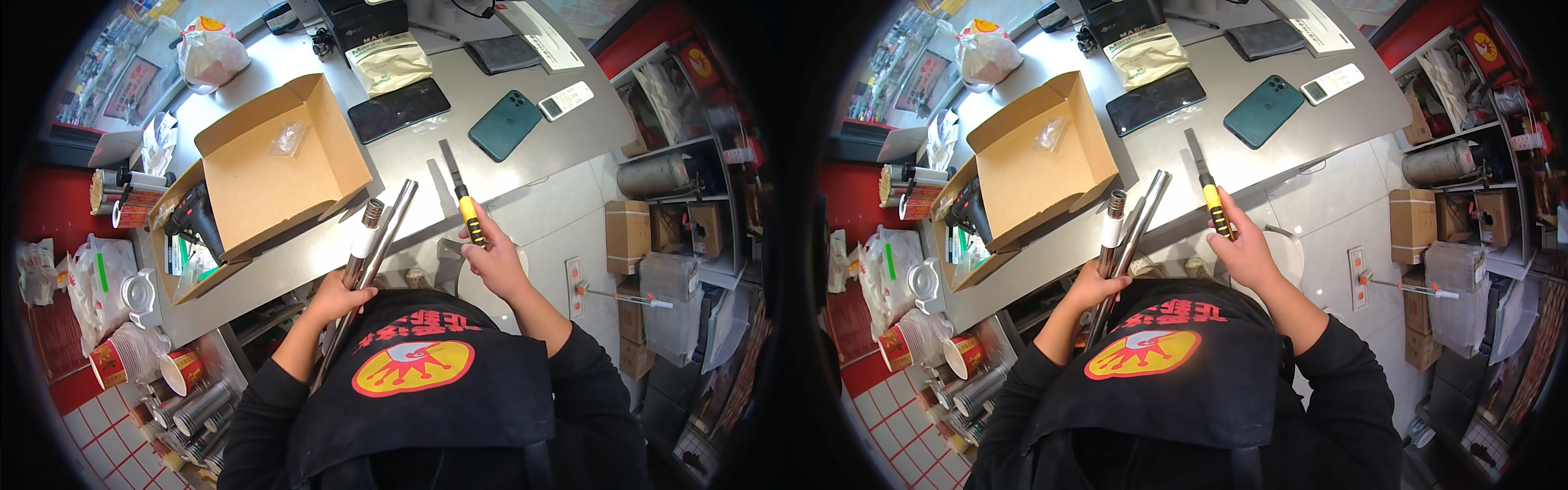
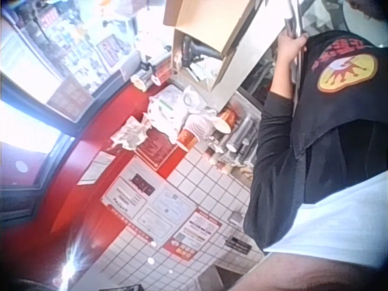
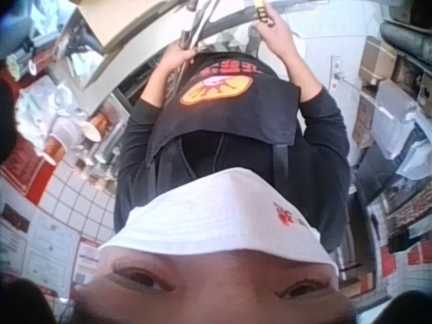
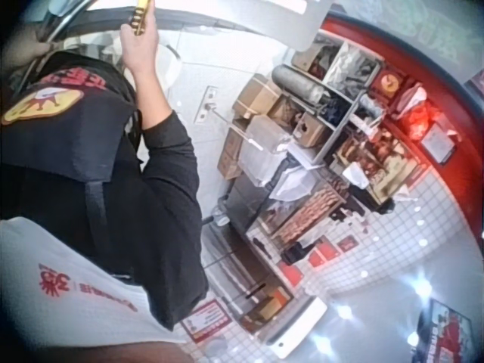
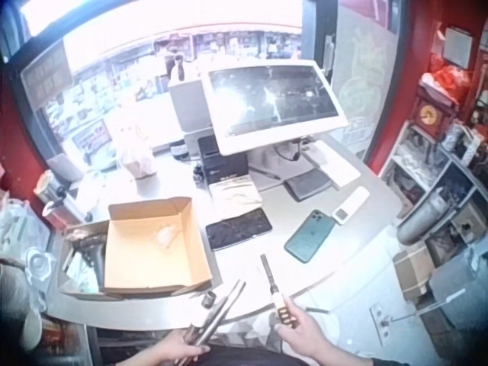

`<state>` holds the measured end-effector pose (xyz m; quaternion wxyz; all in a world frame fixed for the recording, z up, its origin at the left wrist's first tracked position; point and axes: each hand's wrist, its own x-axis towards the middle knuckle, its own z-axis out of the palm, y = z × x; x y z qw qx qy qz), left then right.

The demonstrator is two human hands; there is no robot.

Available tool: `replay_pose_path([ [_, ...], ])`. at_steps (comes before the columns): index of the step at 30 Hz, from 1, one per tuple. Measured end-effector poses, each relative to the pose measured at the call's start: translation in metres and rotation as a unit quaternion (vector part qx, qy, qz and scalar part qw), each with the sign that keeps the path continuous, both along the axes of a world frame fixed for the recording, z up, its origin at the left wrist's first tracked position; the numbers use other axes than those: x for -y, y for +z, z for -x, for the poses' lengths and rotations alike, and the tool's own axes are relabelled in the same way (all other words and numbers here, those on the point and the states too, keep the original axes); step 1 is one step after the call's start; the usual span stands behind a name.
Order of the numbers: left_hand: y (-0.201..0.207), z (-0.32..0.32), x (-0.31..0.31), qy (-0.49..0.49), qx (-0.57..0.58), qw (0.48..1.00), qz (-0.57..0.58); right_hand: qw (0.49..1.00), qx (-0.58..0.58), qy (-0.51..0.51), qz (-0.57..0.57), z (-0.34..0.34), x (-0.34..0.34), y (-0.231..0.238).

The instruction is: The person assembles a telescopic metal pole by removing plastic wrapping, aligning and screwing together multiple sections, and using a utility knife to trim excess material. The person repeatedly connects and disconnects sections to adjust fit.

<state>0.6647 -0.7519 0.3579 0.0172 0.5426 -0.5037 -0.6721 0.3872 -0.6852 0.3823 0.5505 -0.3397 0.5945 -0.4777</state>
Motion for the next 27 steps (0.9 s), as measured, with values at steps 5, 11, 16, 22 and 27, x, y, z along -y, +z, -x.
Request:
replay_pose_path([
  [5,0.006,0.002,0.003,-0.007,0.009,1.0,0.007,0.977,-0.199,0.081,0.007,-0.008,0.0,0.006],
  [11,0.009,0.004,0.003,-0.005,0.02,1.0,0.003,0.938,-0.314,0.146,-0.032,-0.001,0.011,0.022],
  [16,0.007,0.005,0.001,0.001,0.002,1.0,0.017,0.948,-0.3,0.1,0.031,0.002,0.015,0.025],
  [22,0.003,0.004,0.002,-0.011,0.005,1.0,0.022,0.947,-0.296,0.128,-0.007,0.009,0.018,0.015],
  [27,0.003,0.003,0.002,-0.007,0.012,1.0,0.023,0.961,-0.235,0.14,-0.033,0.016,0.018,0.011],
])
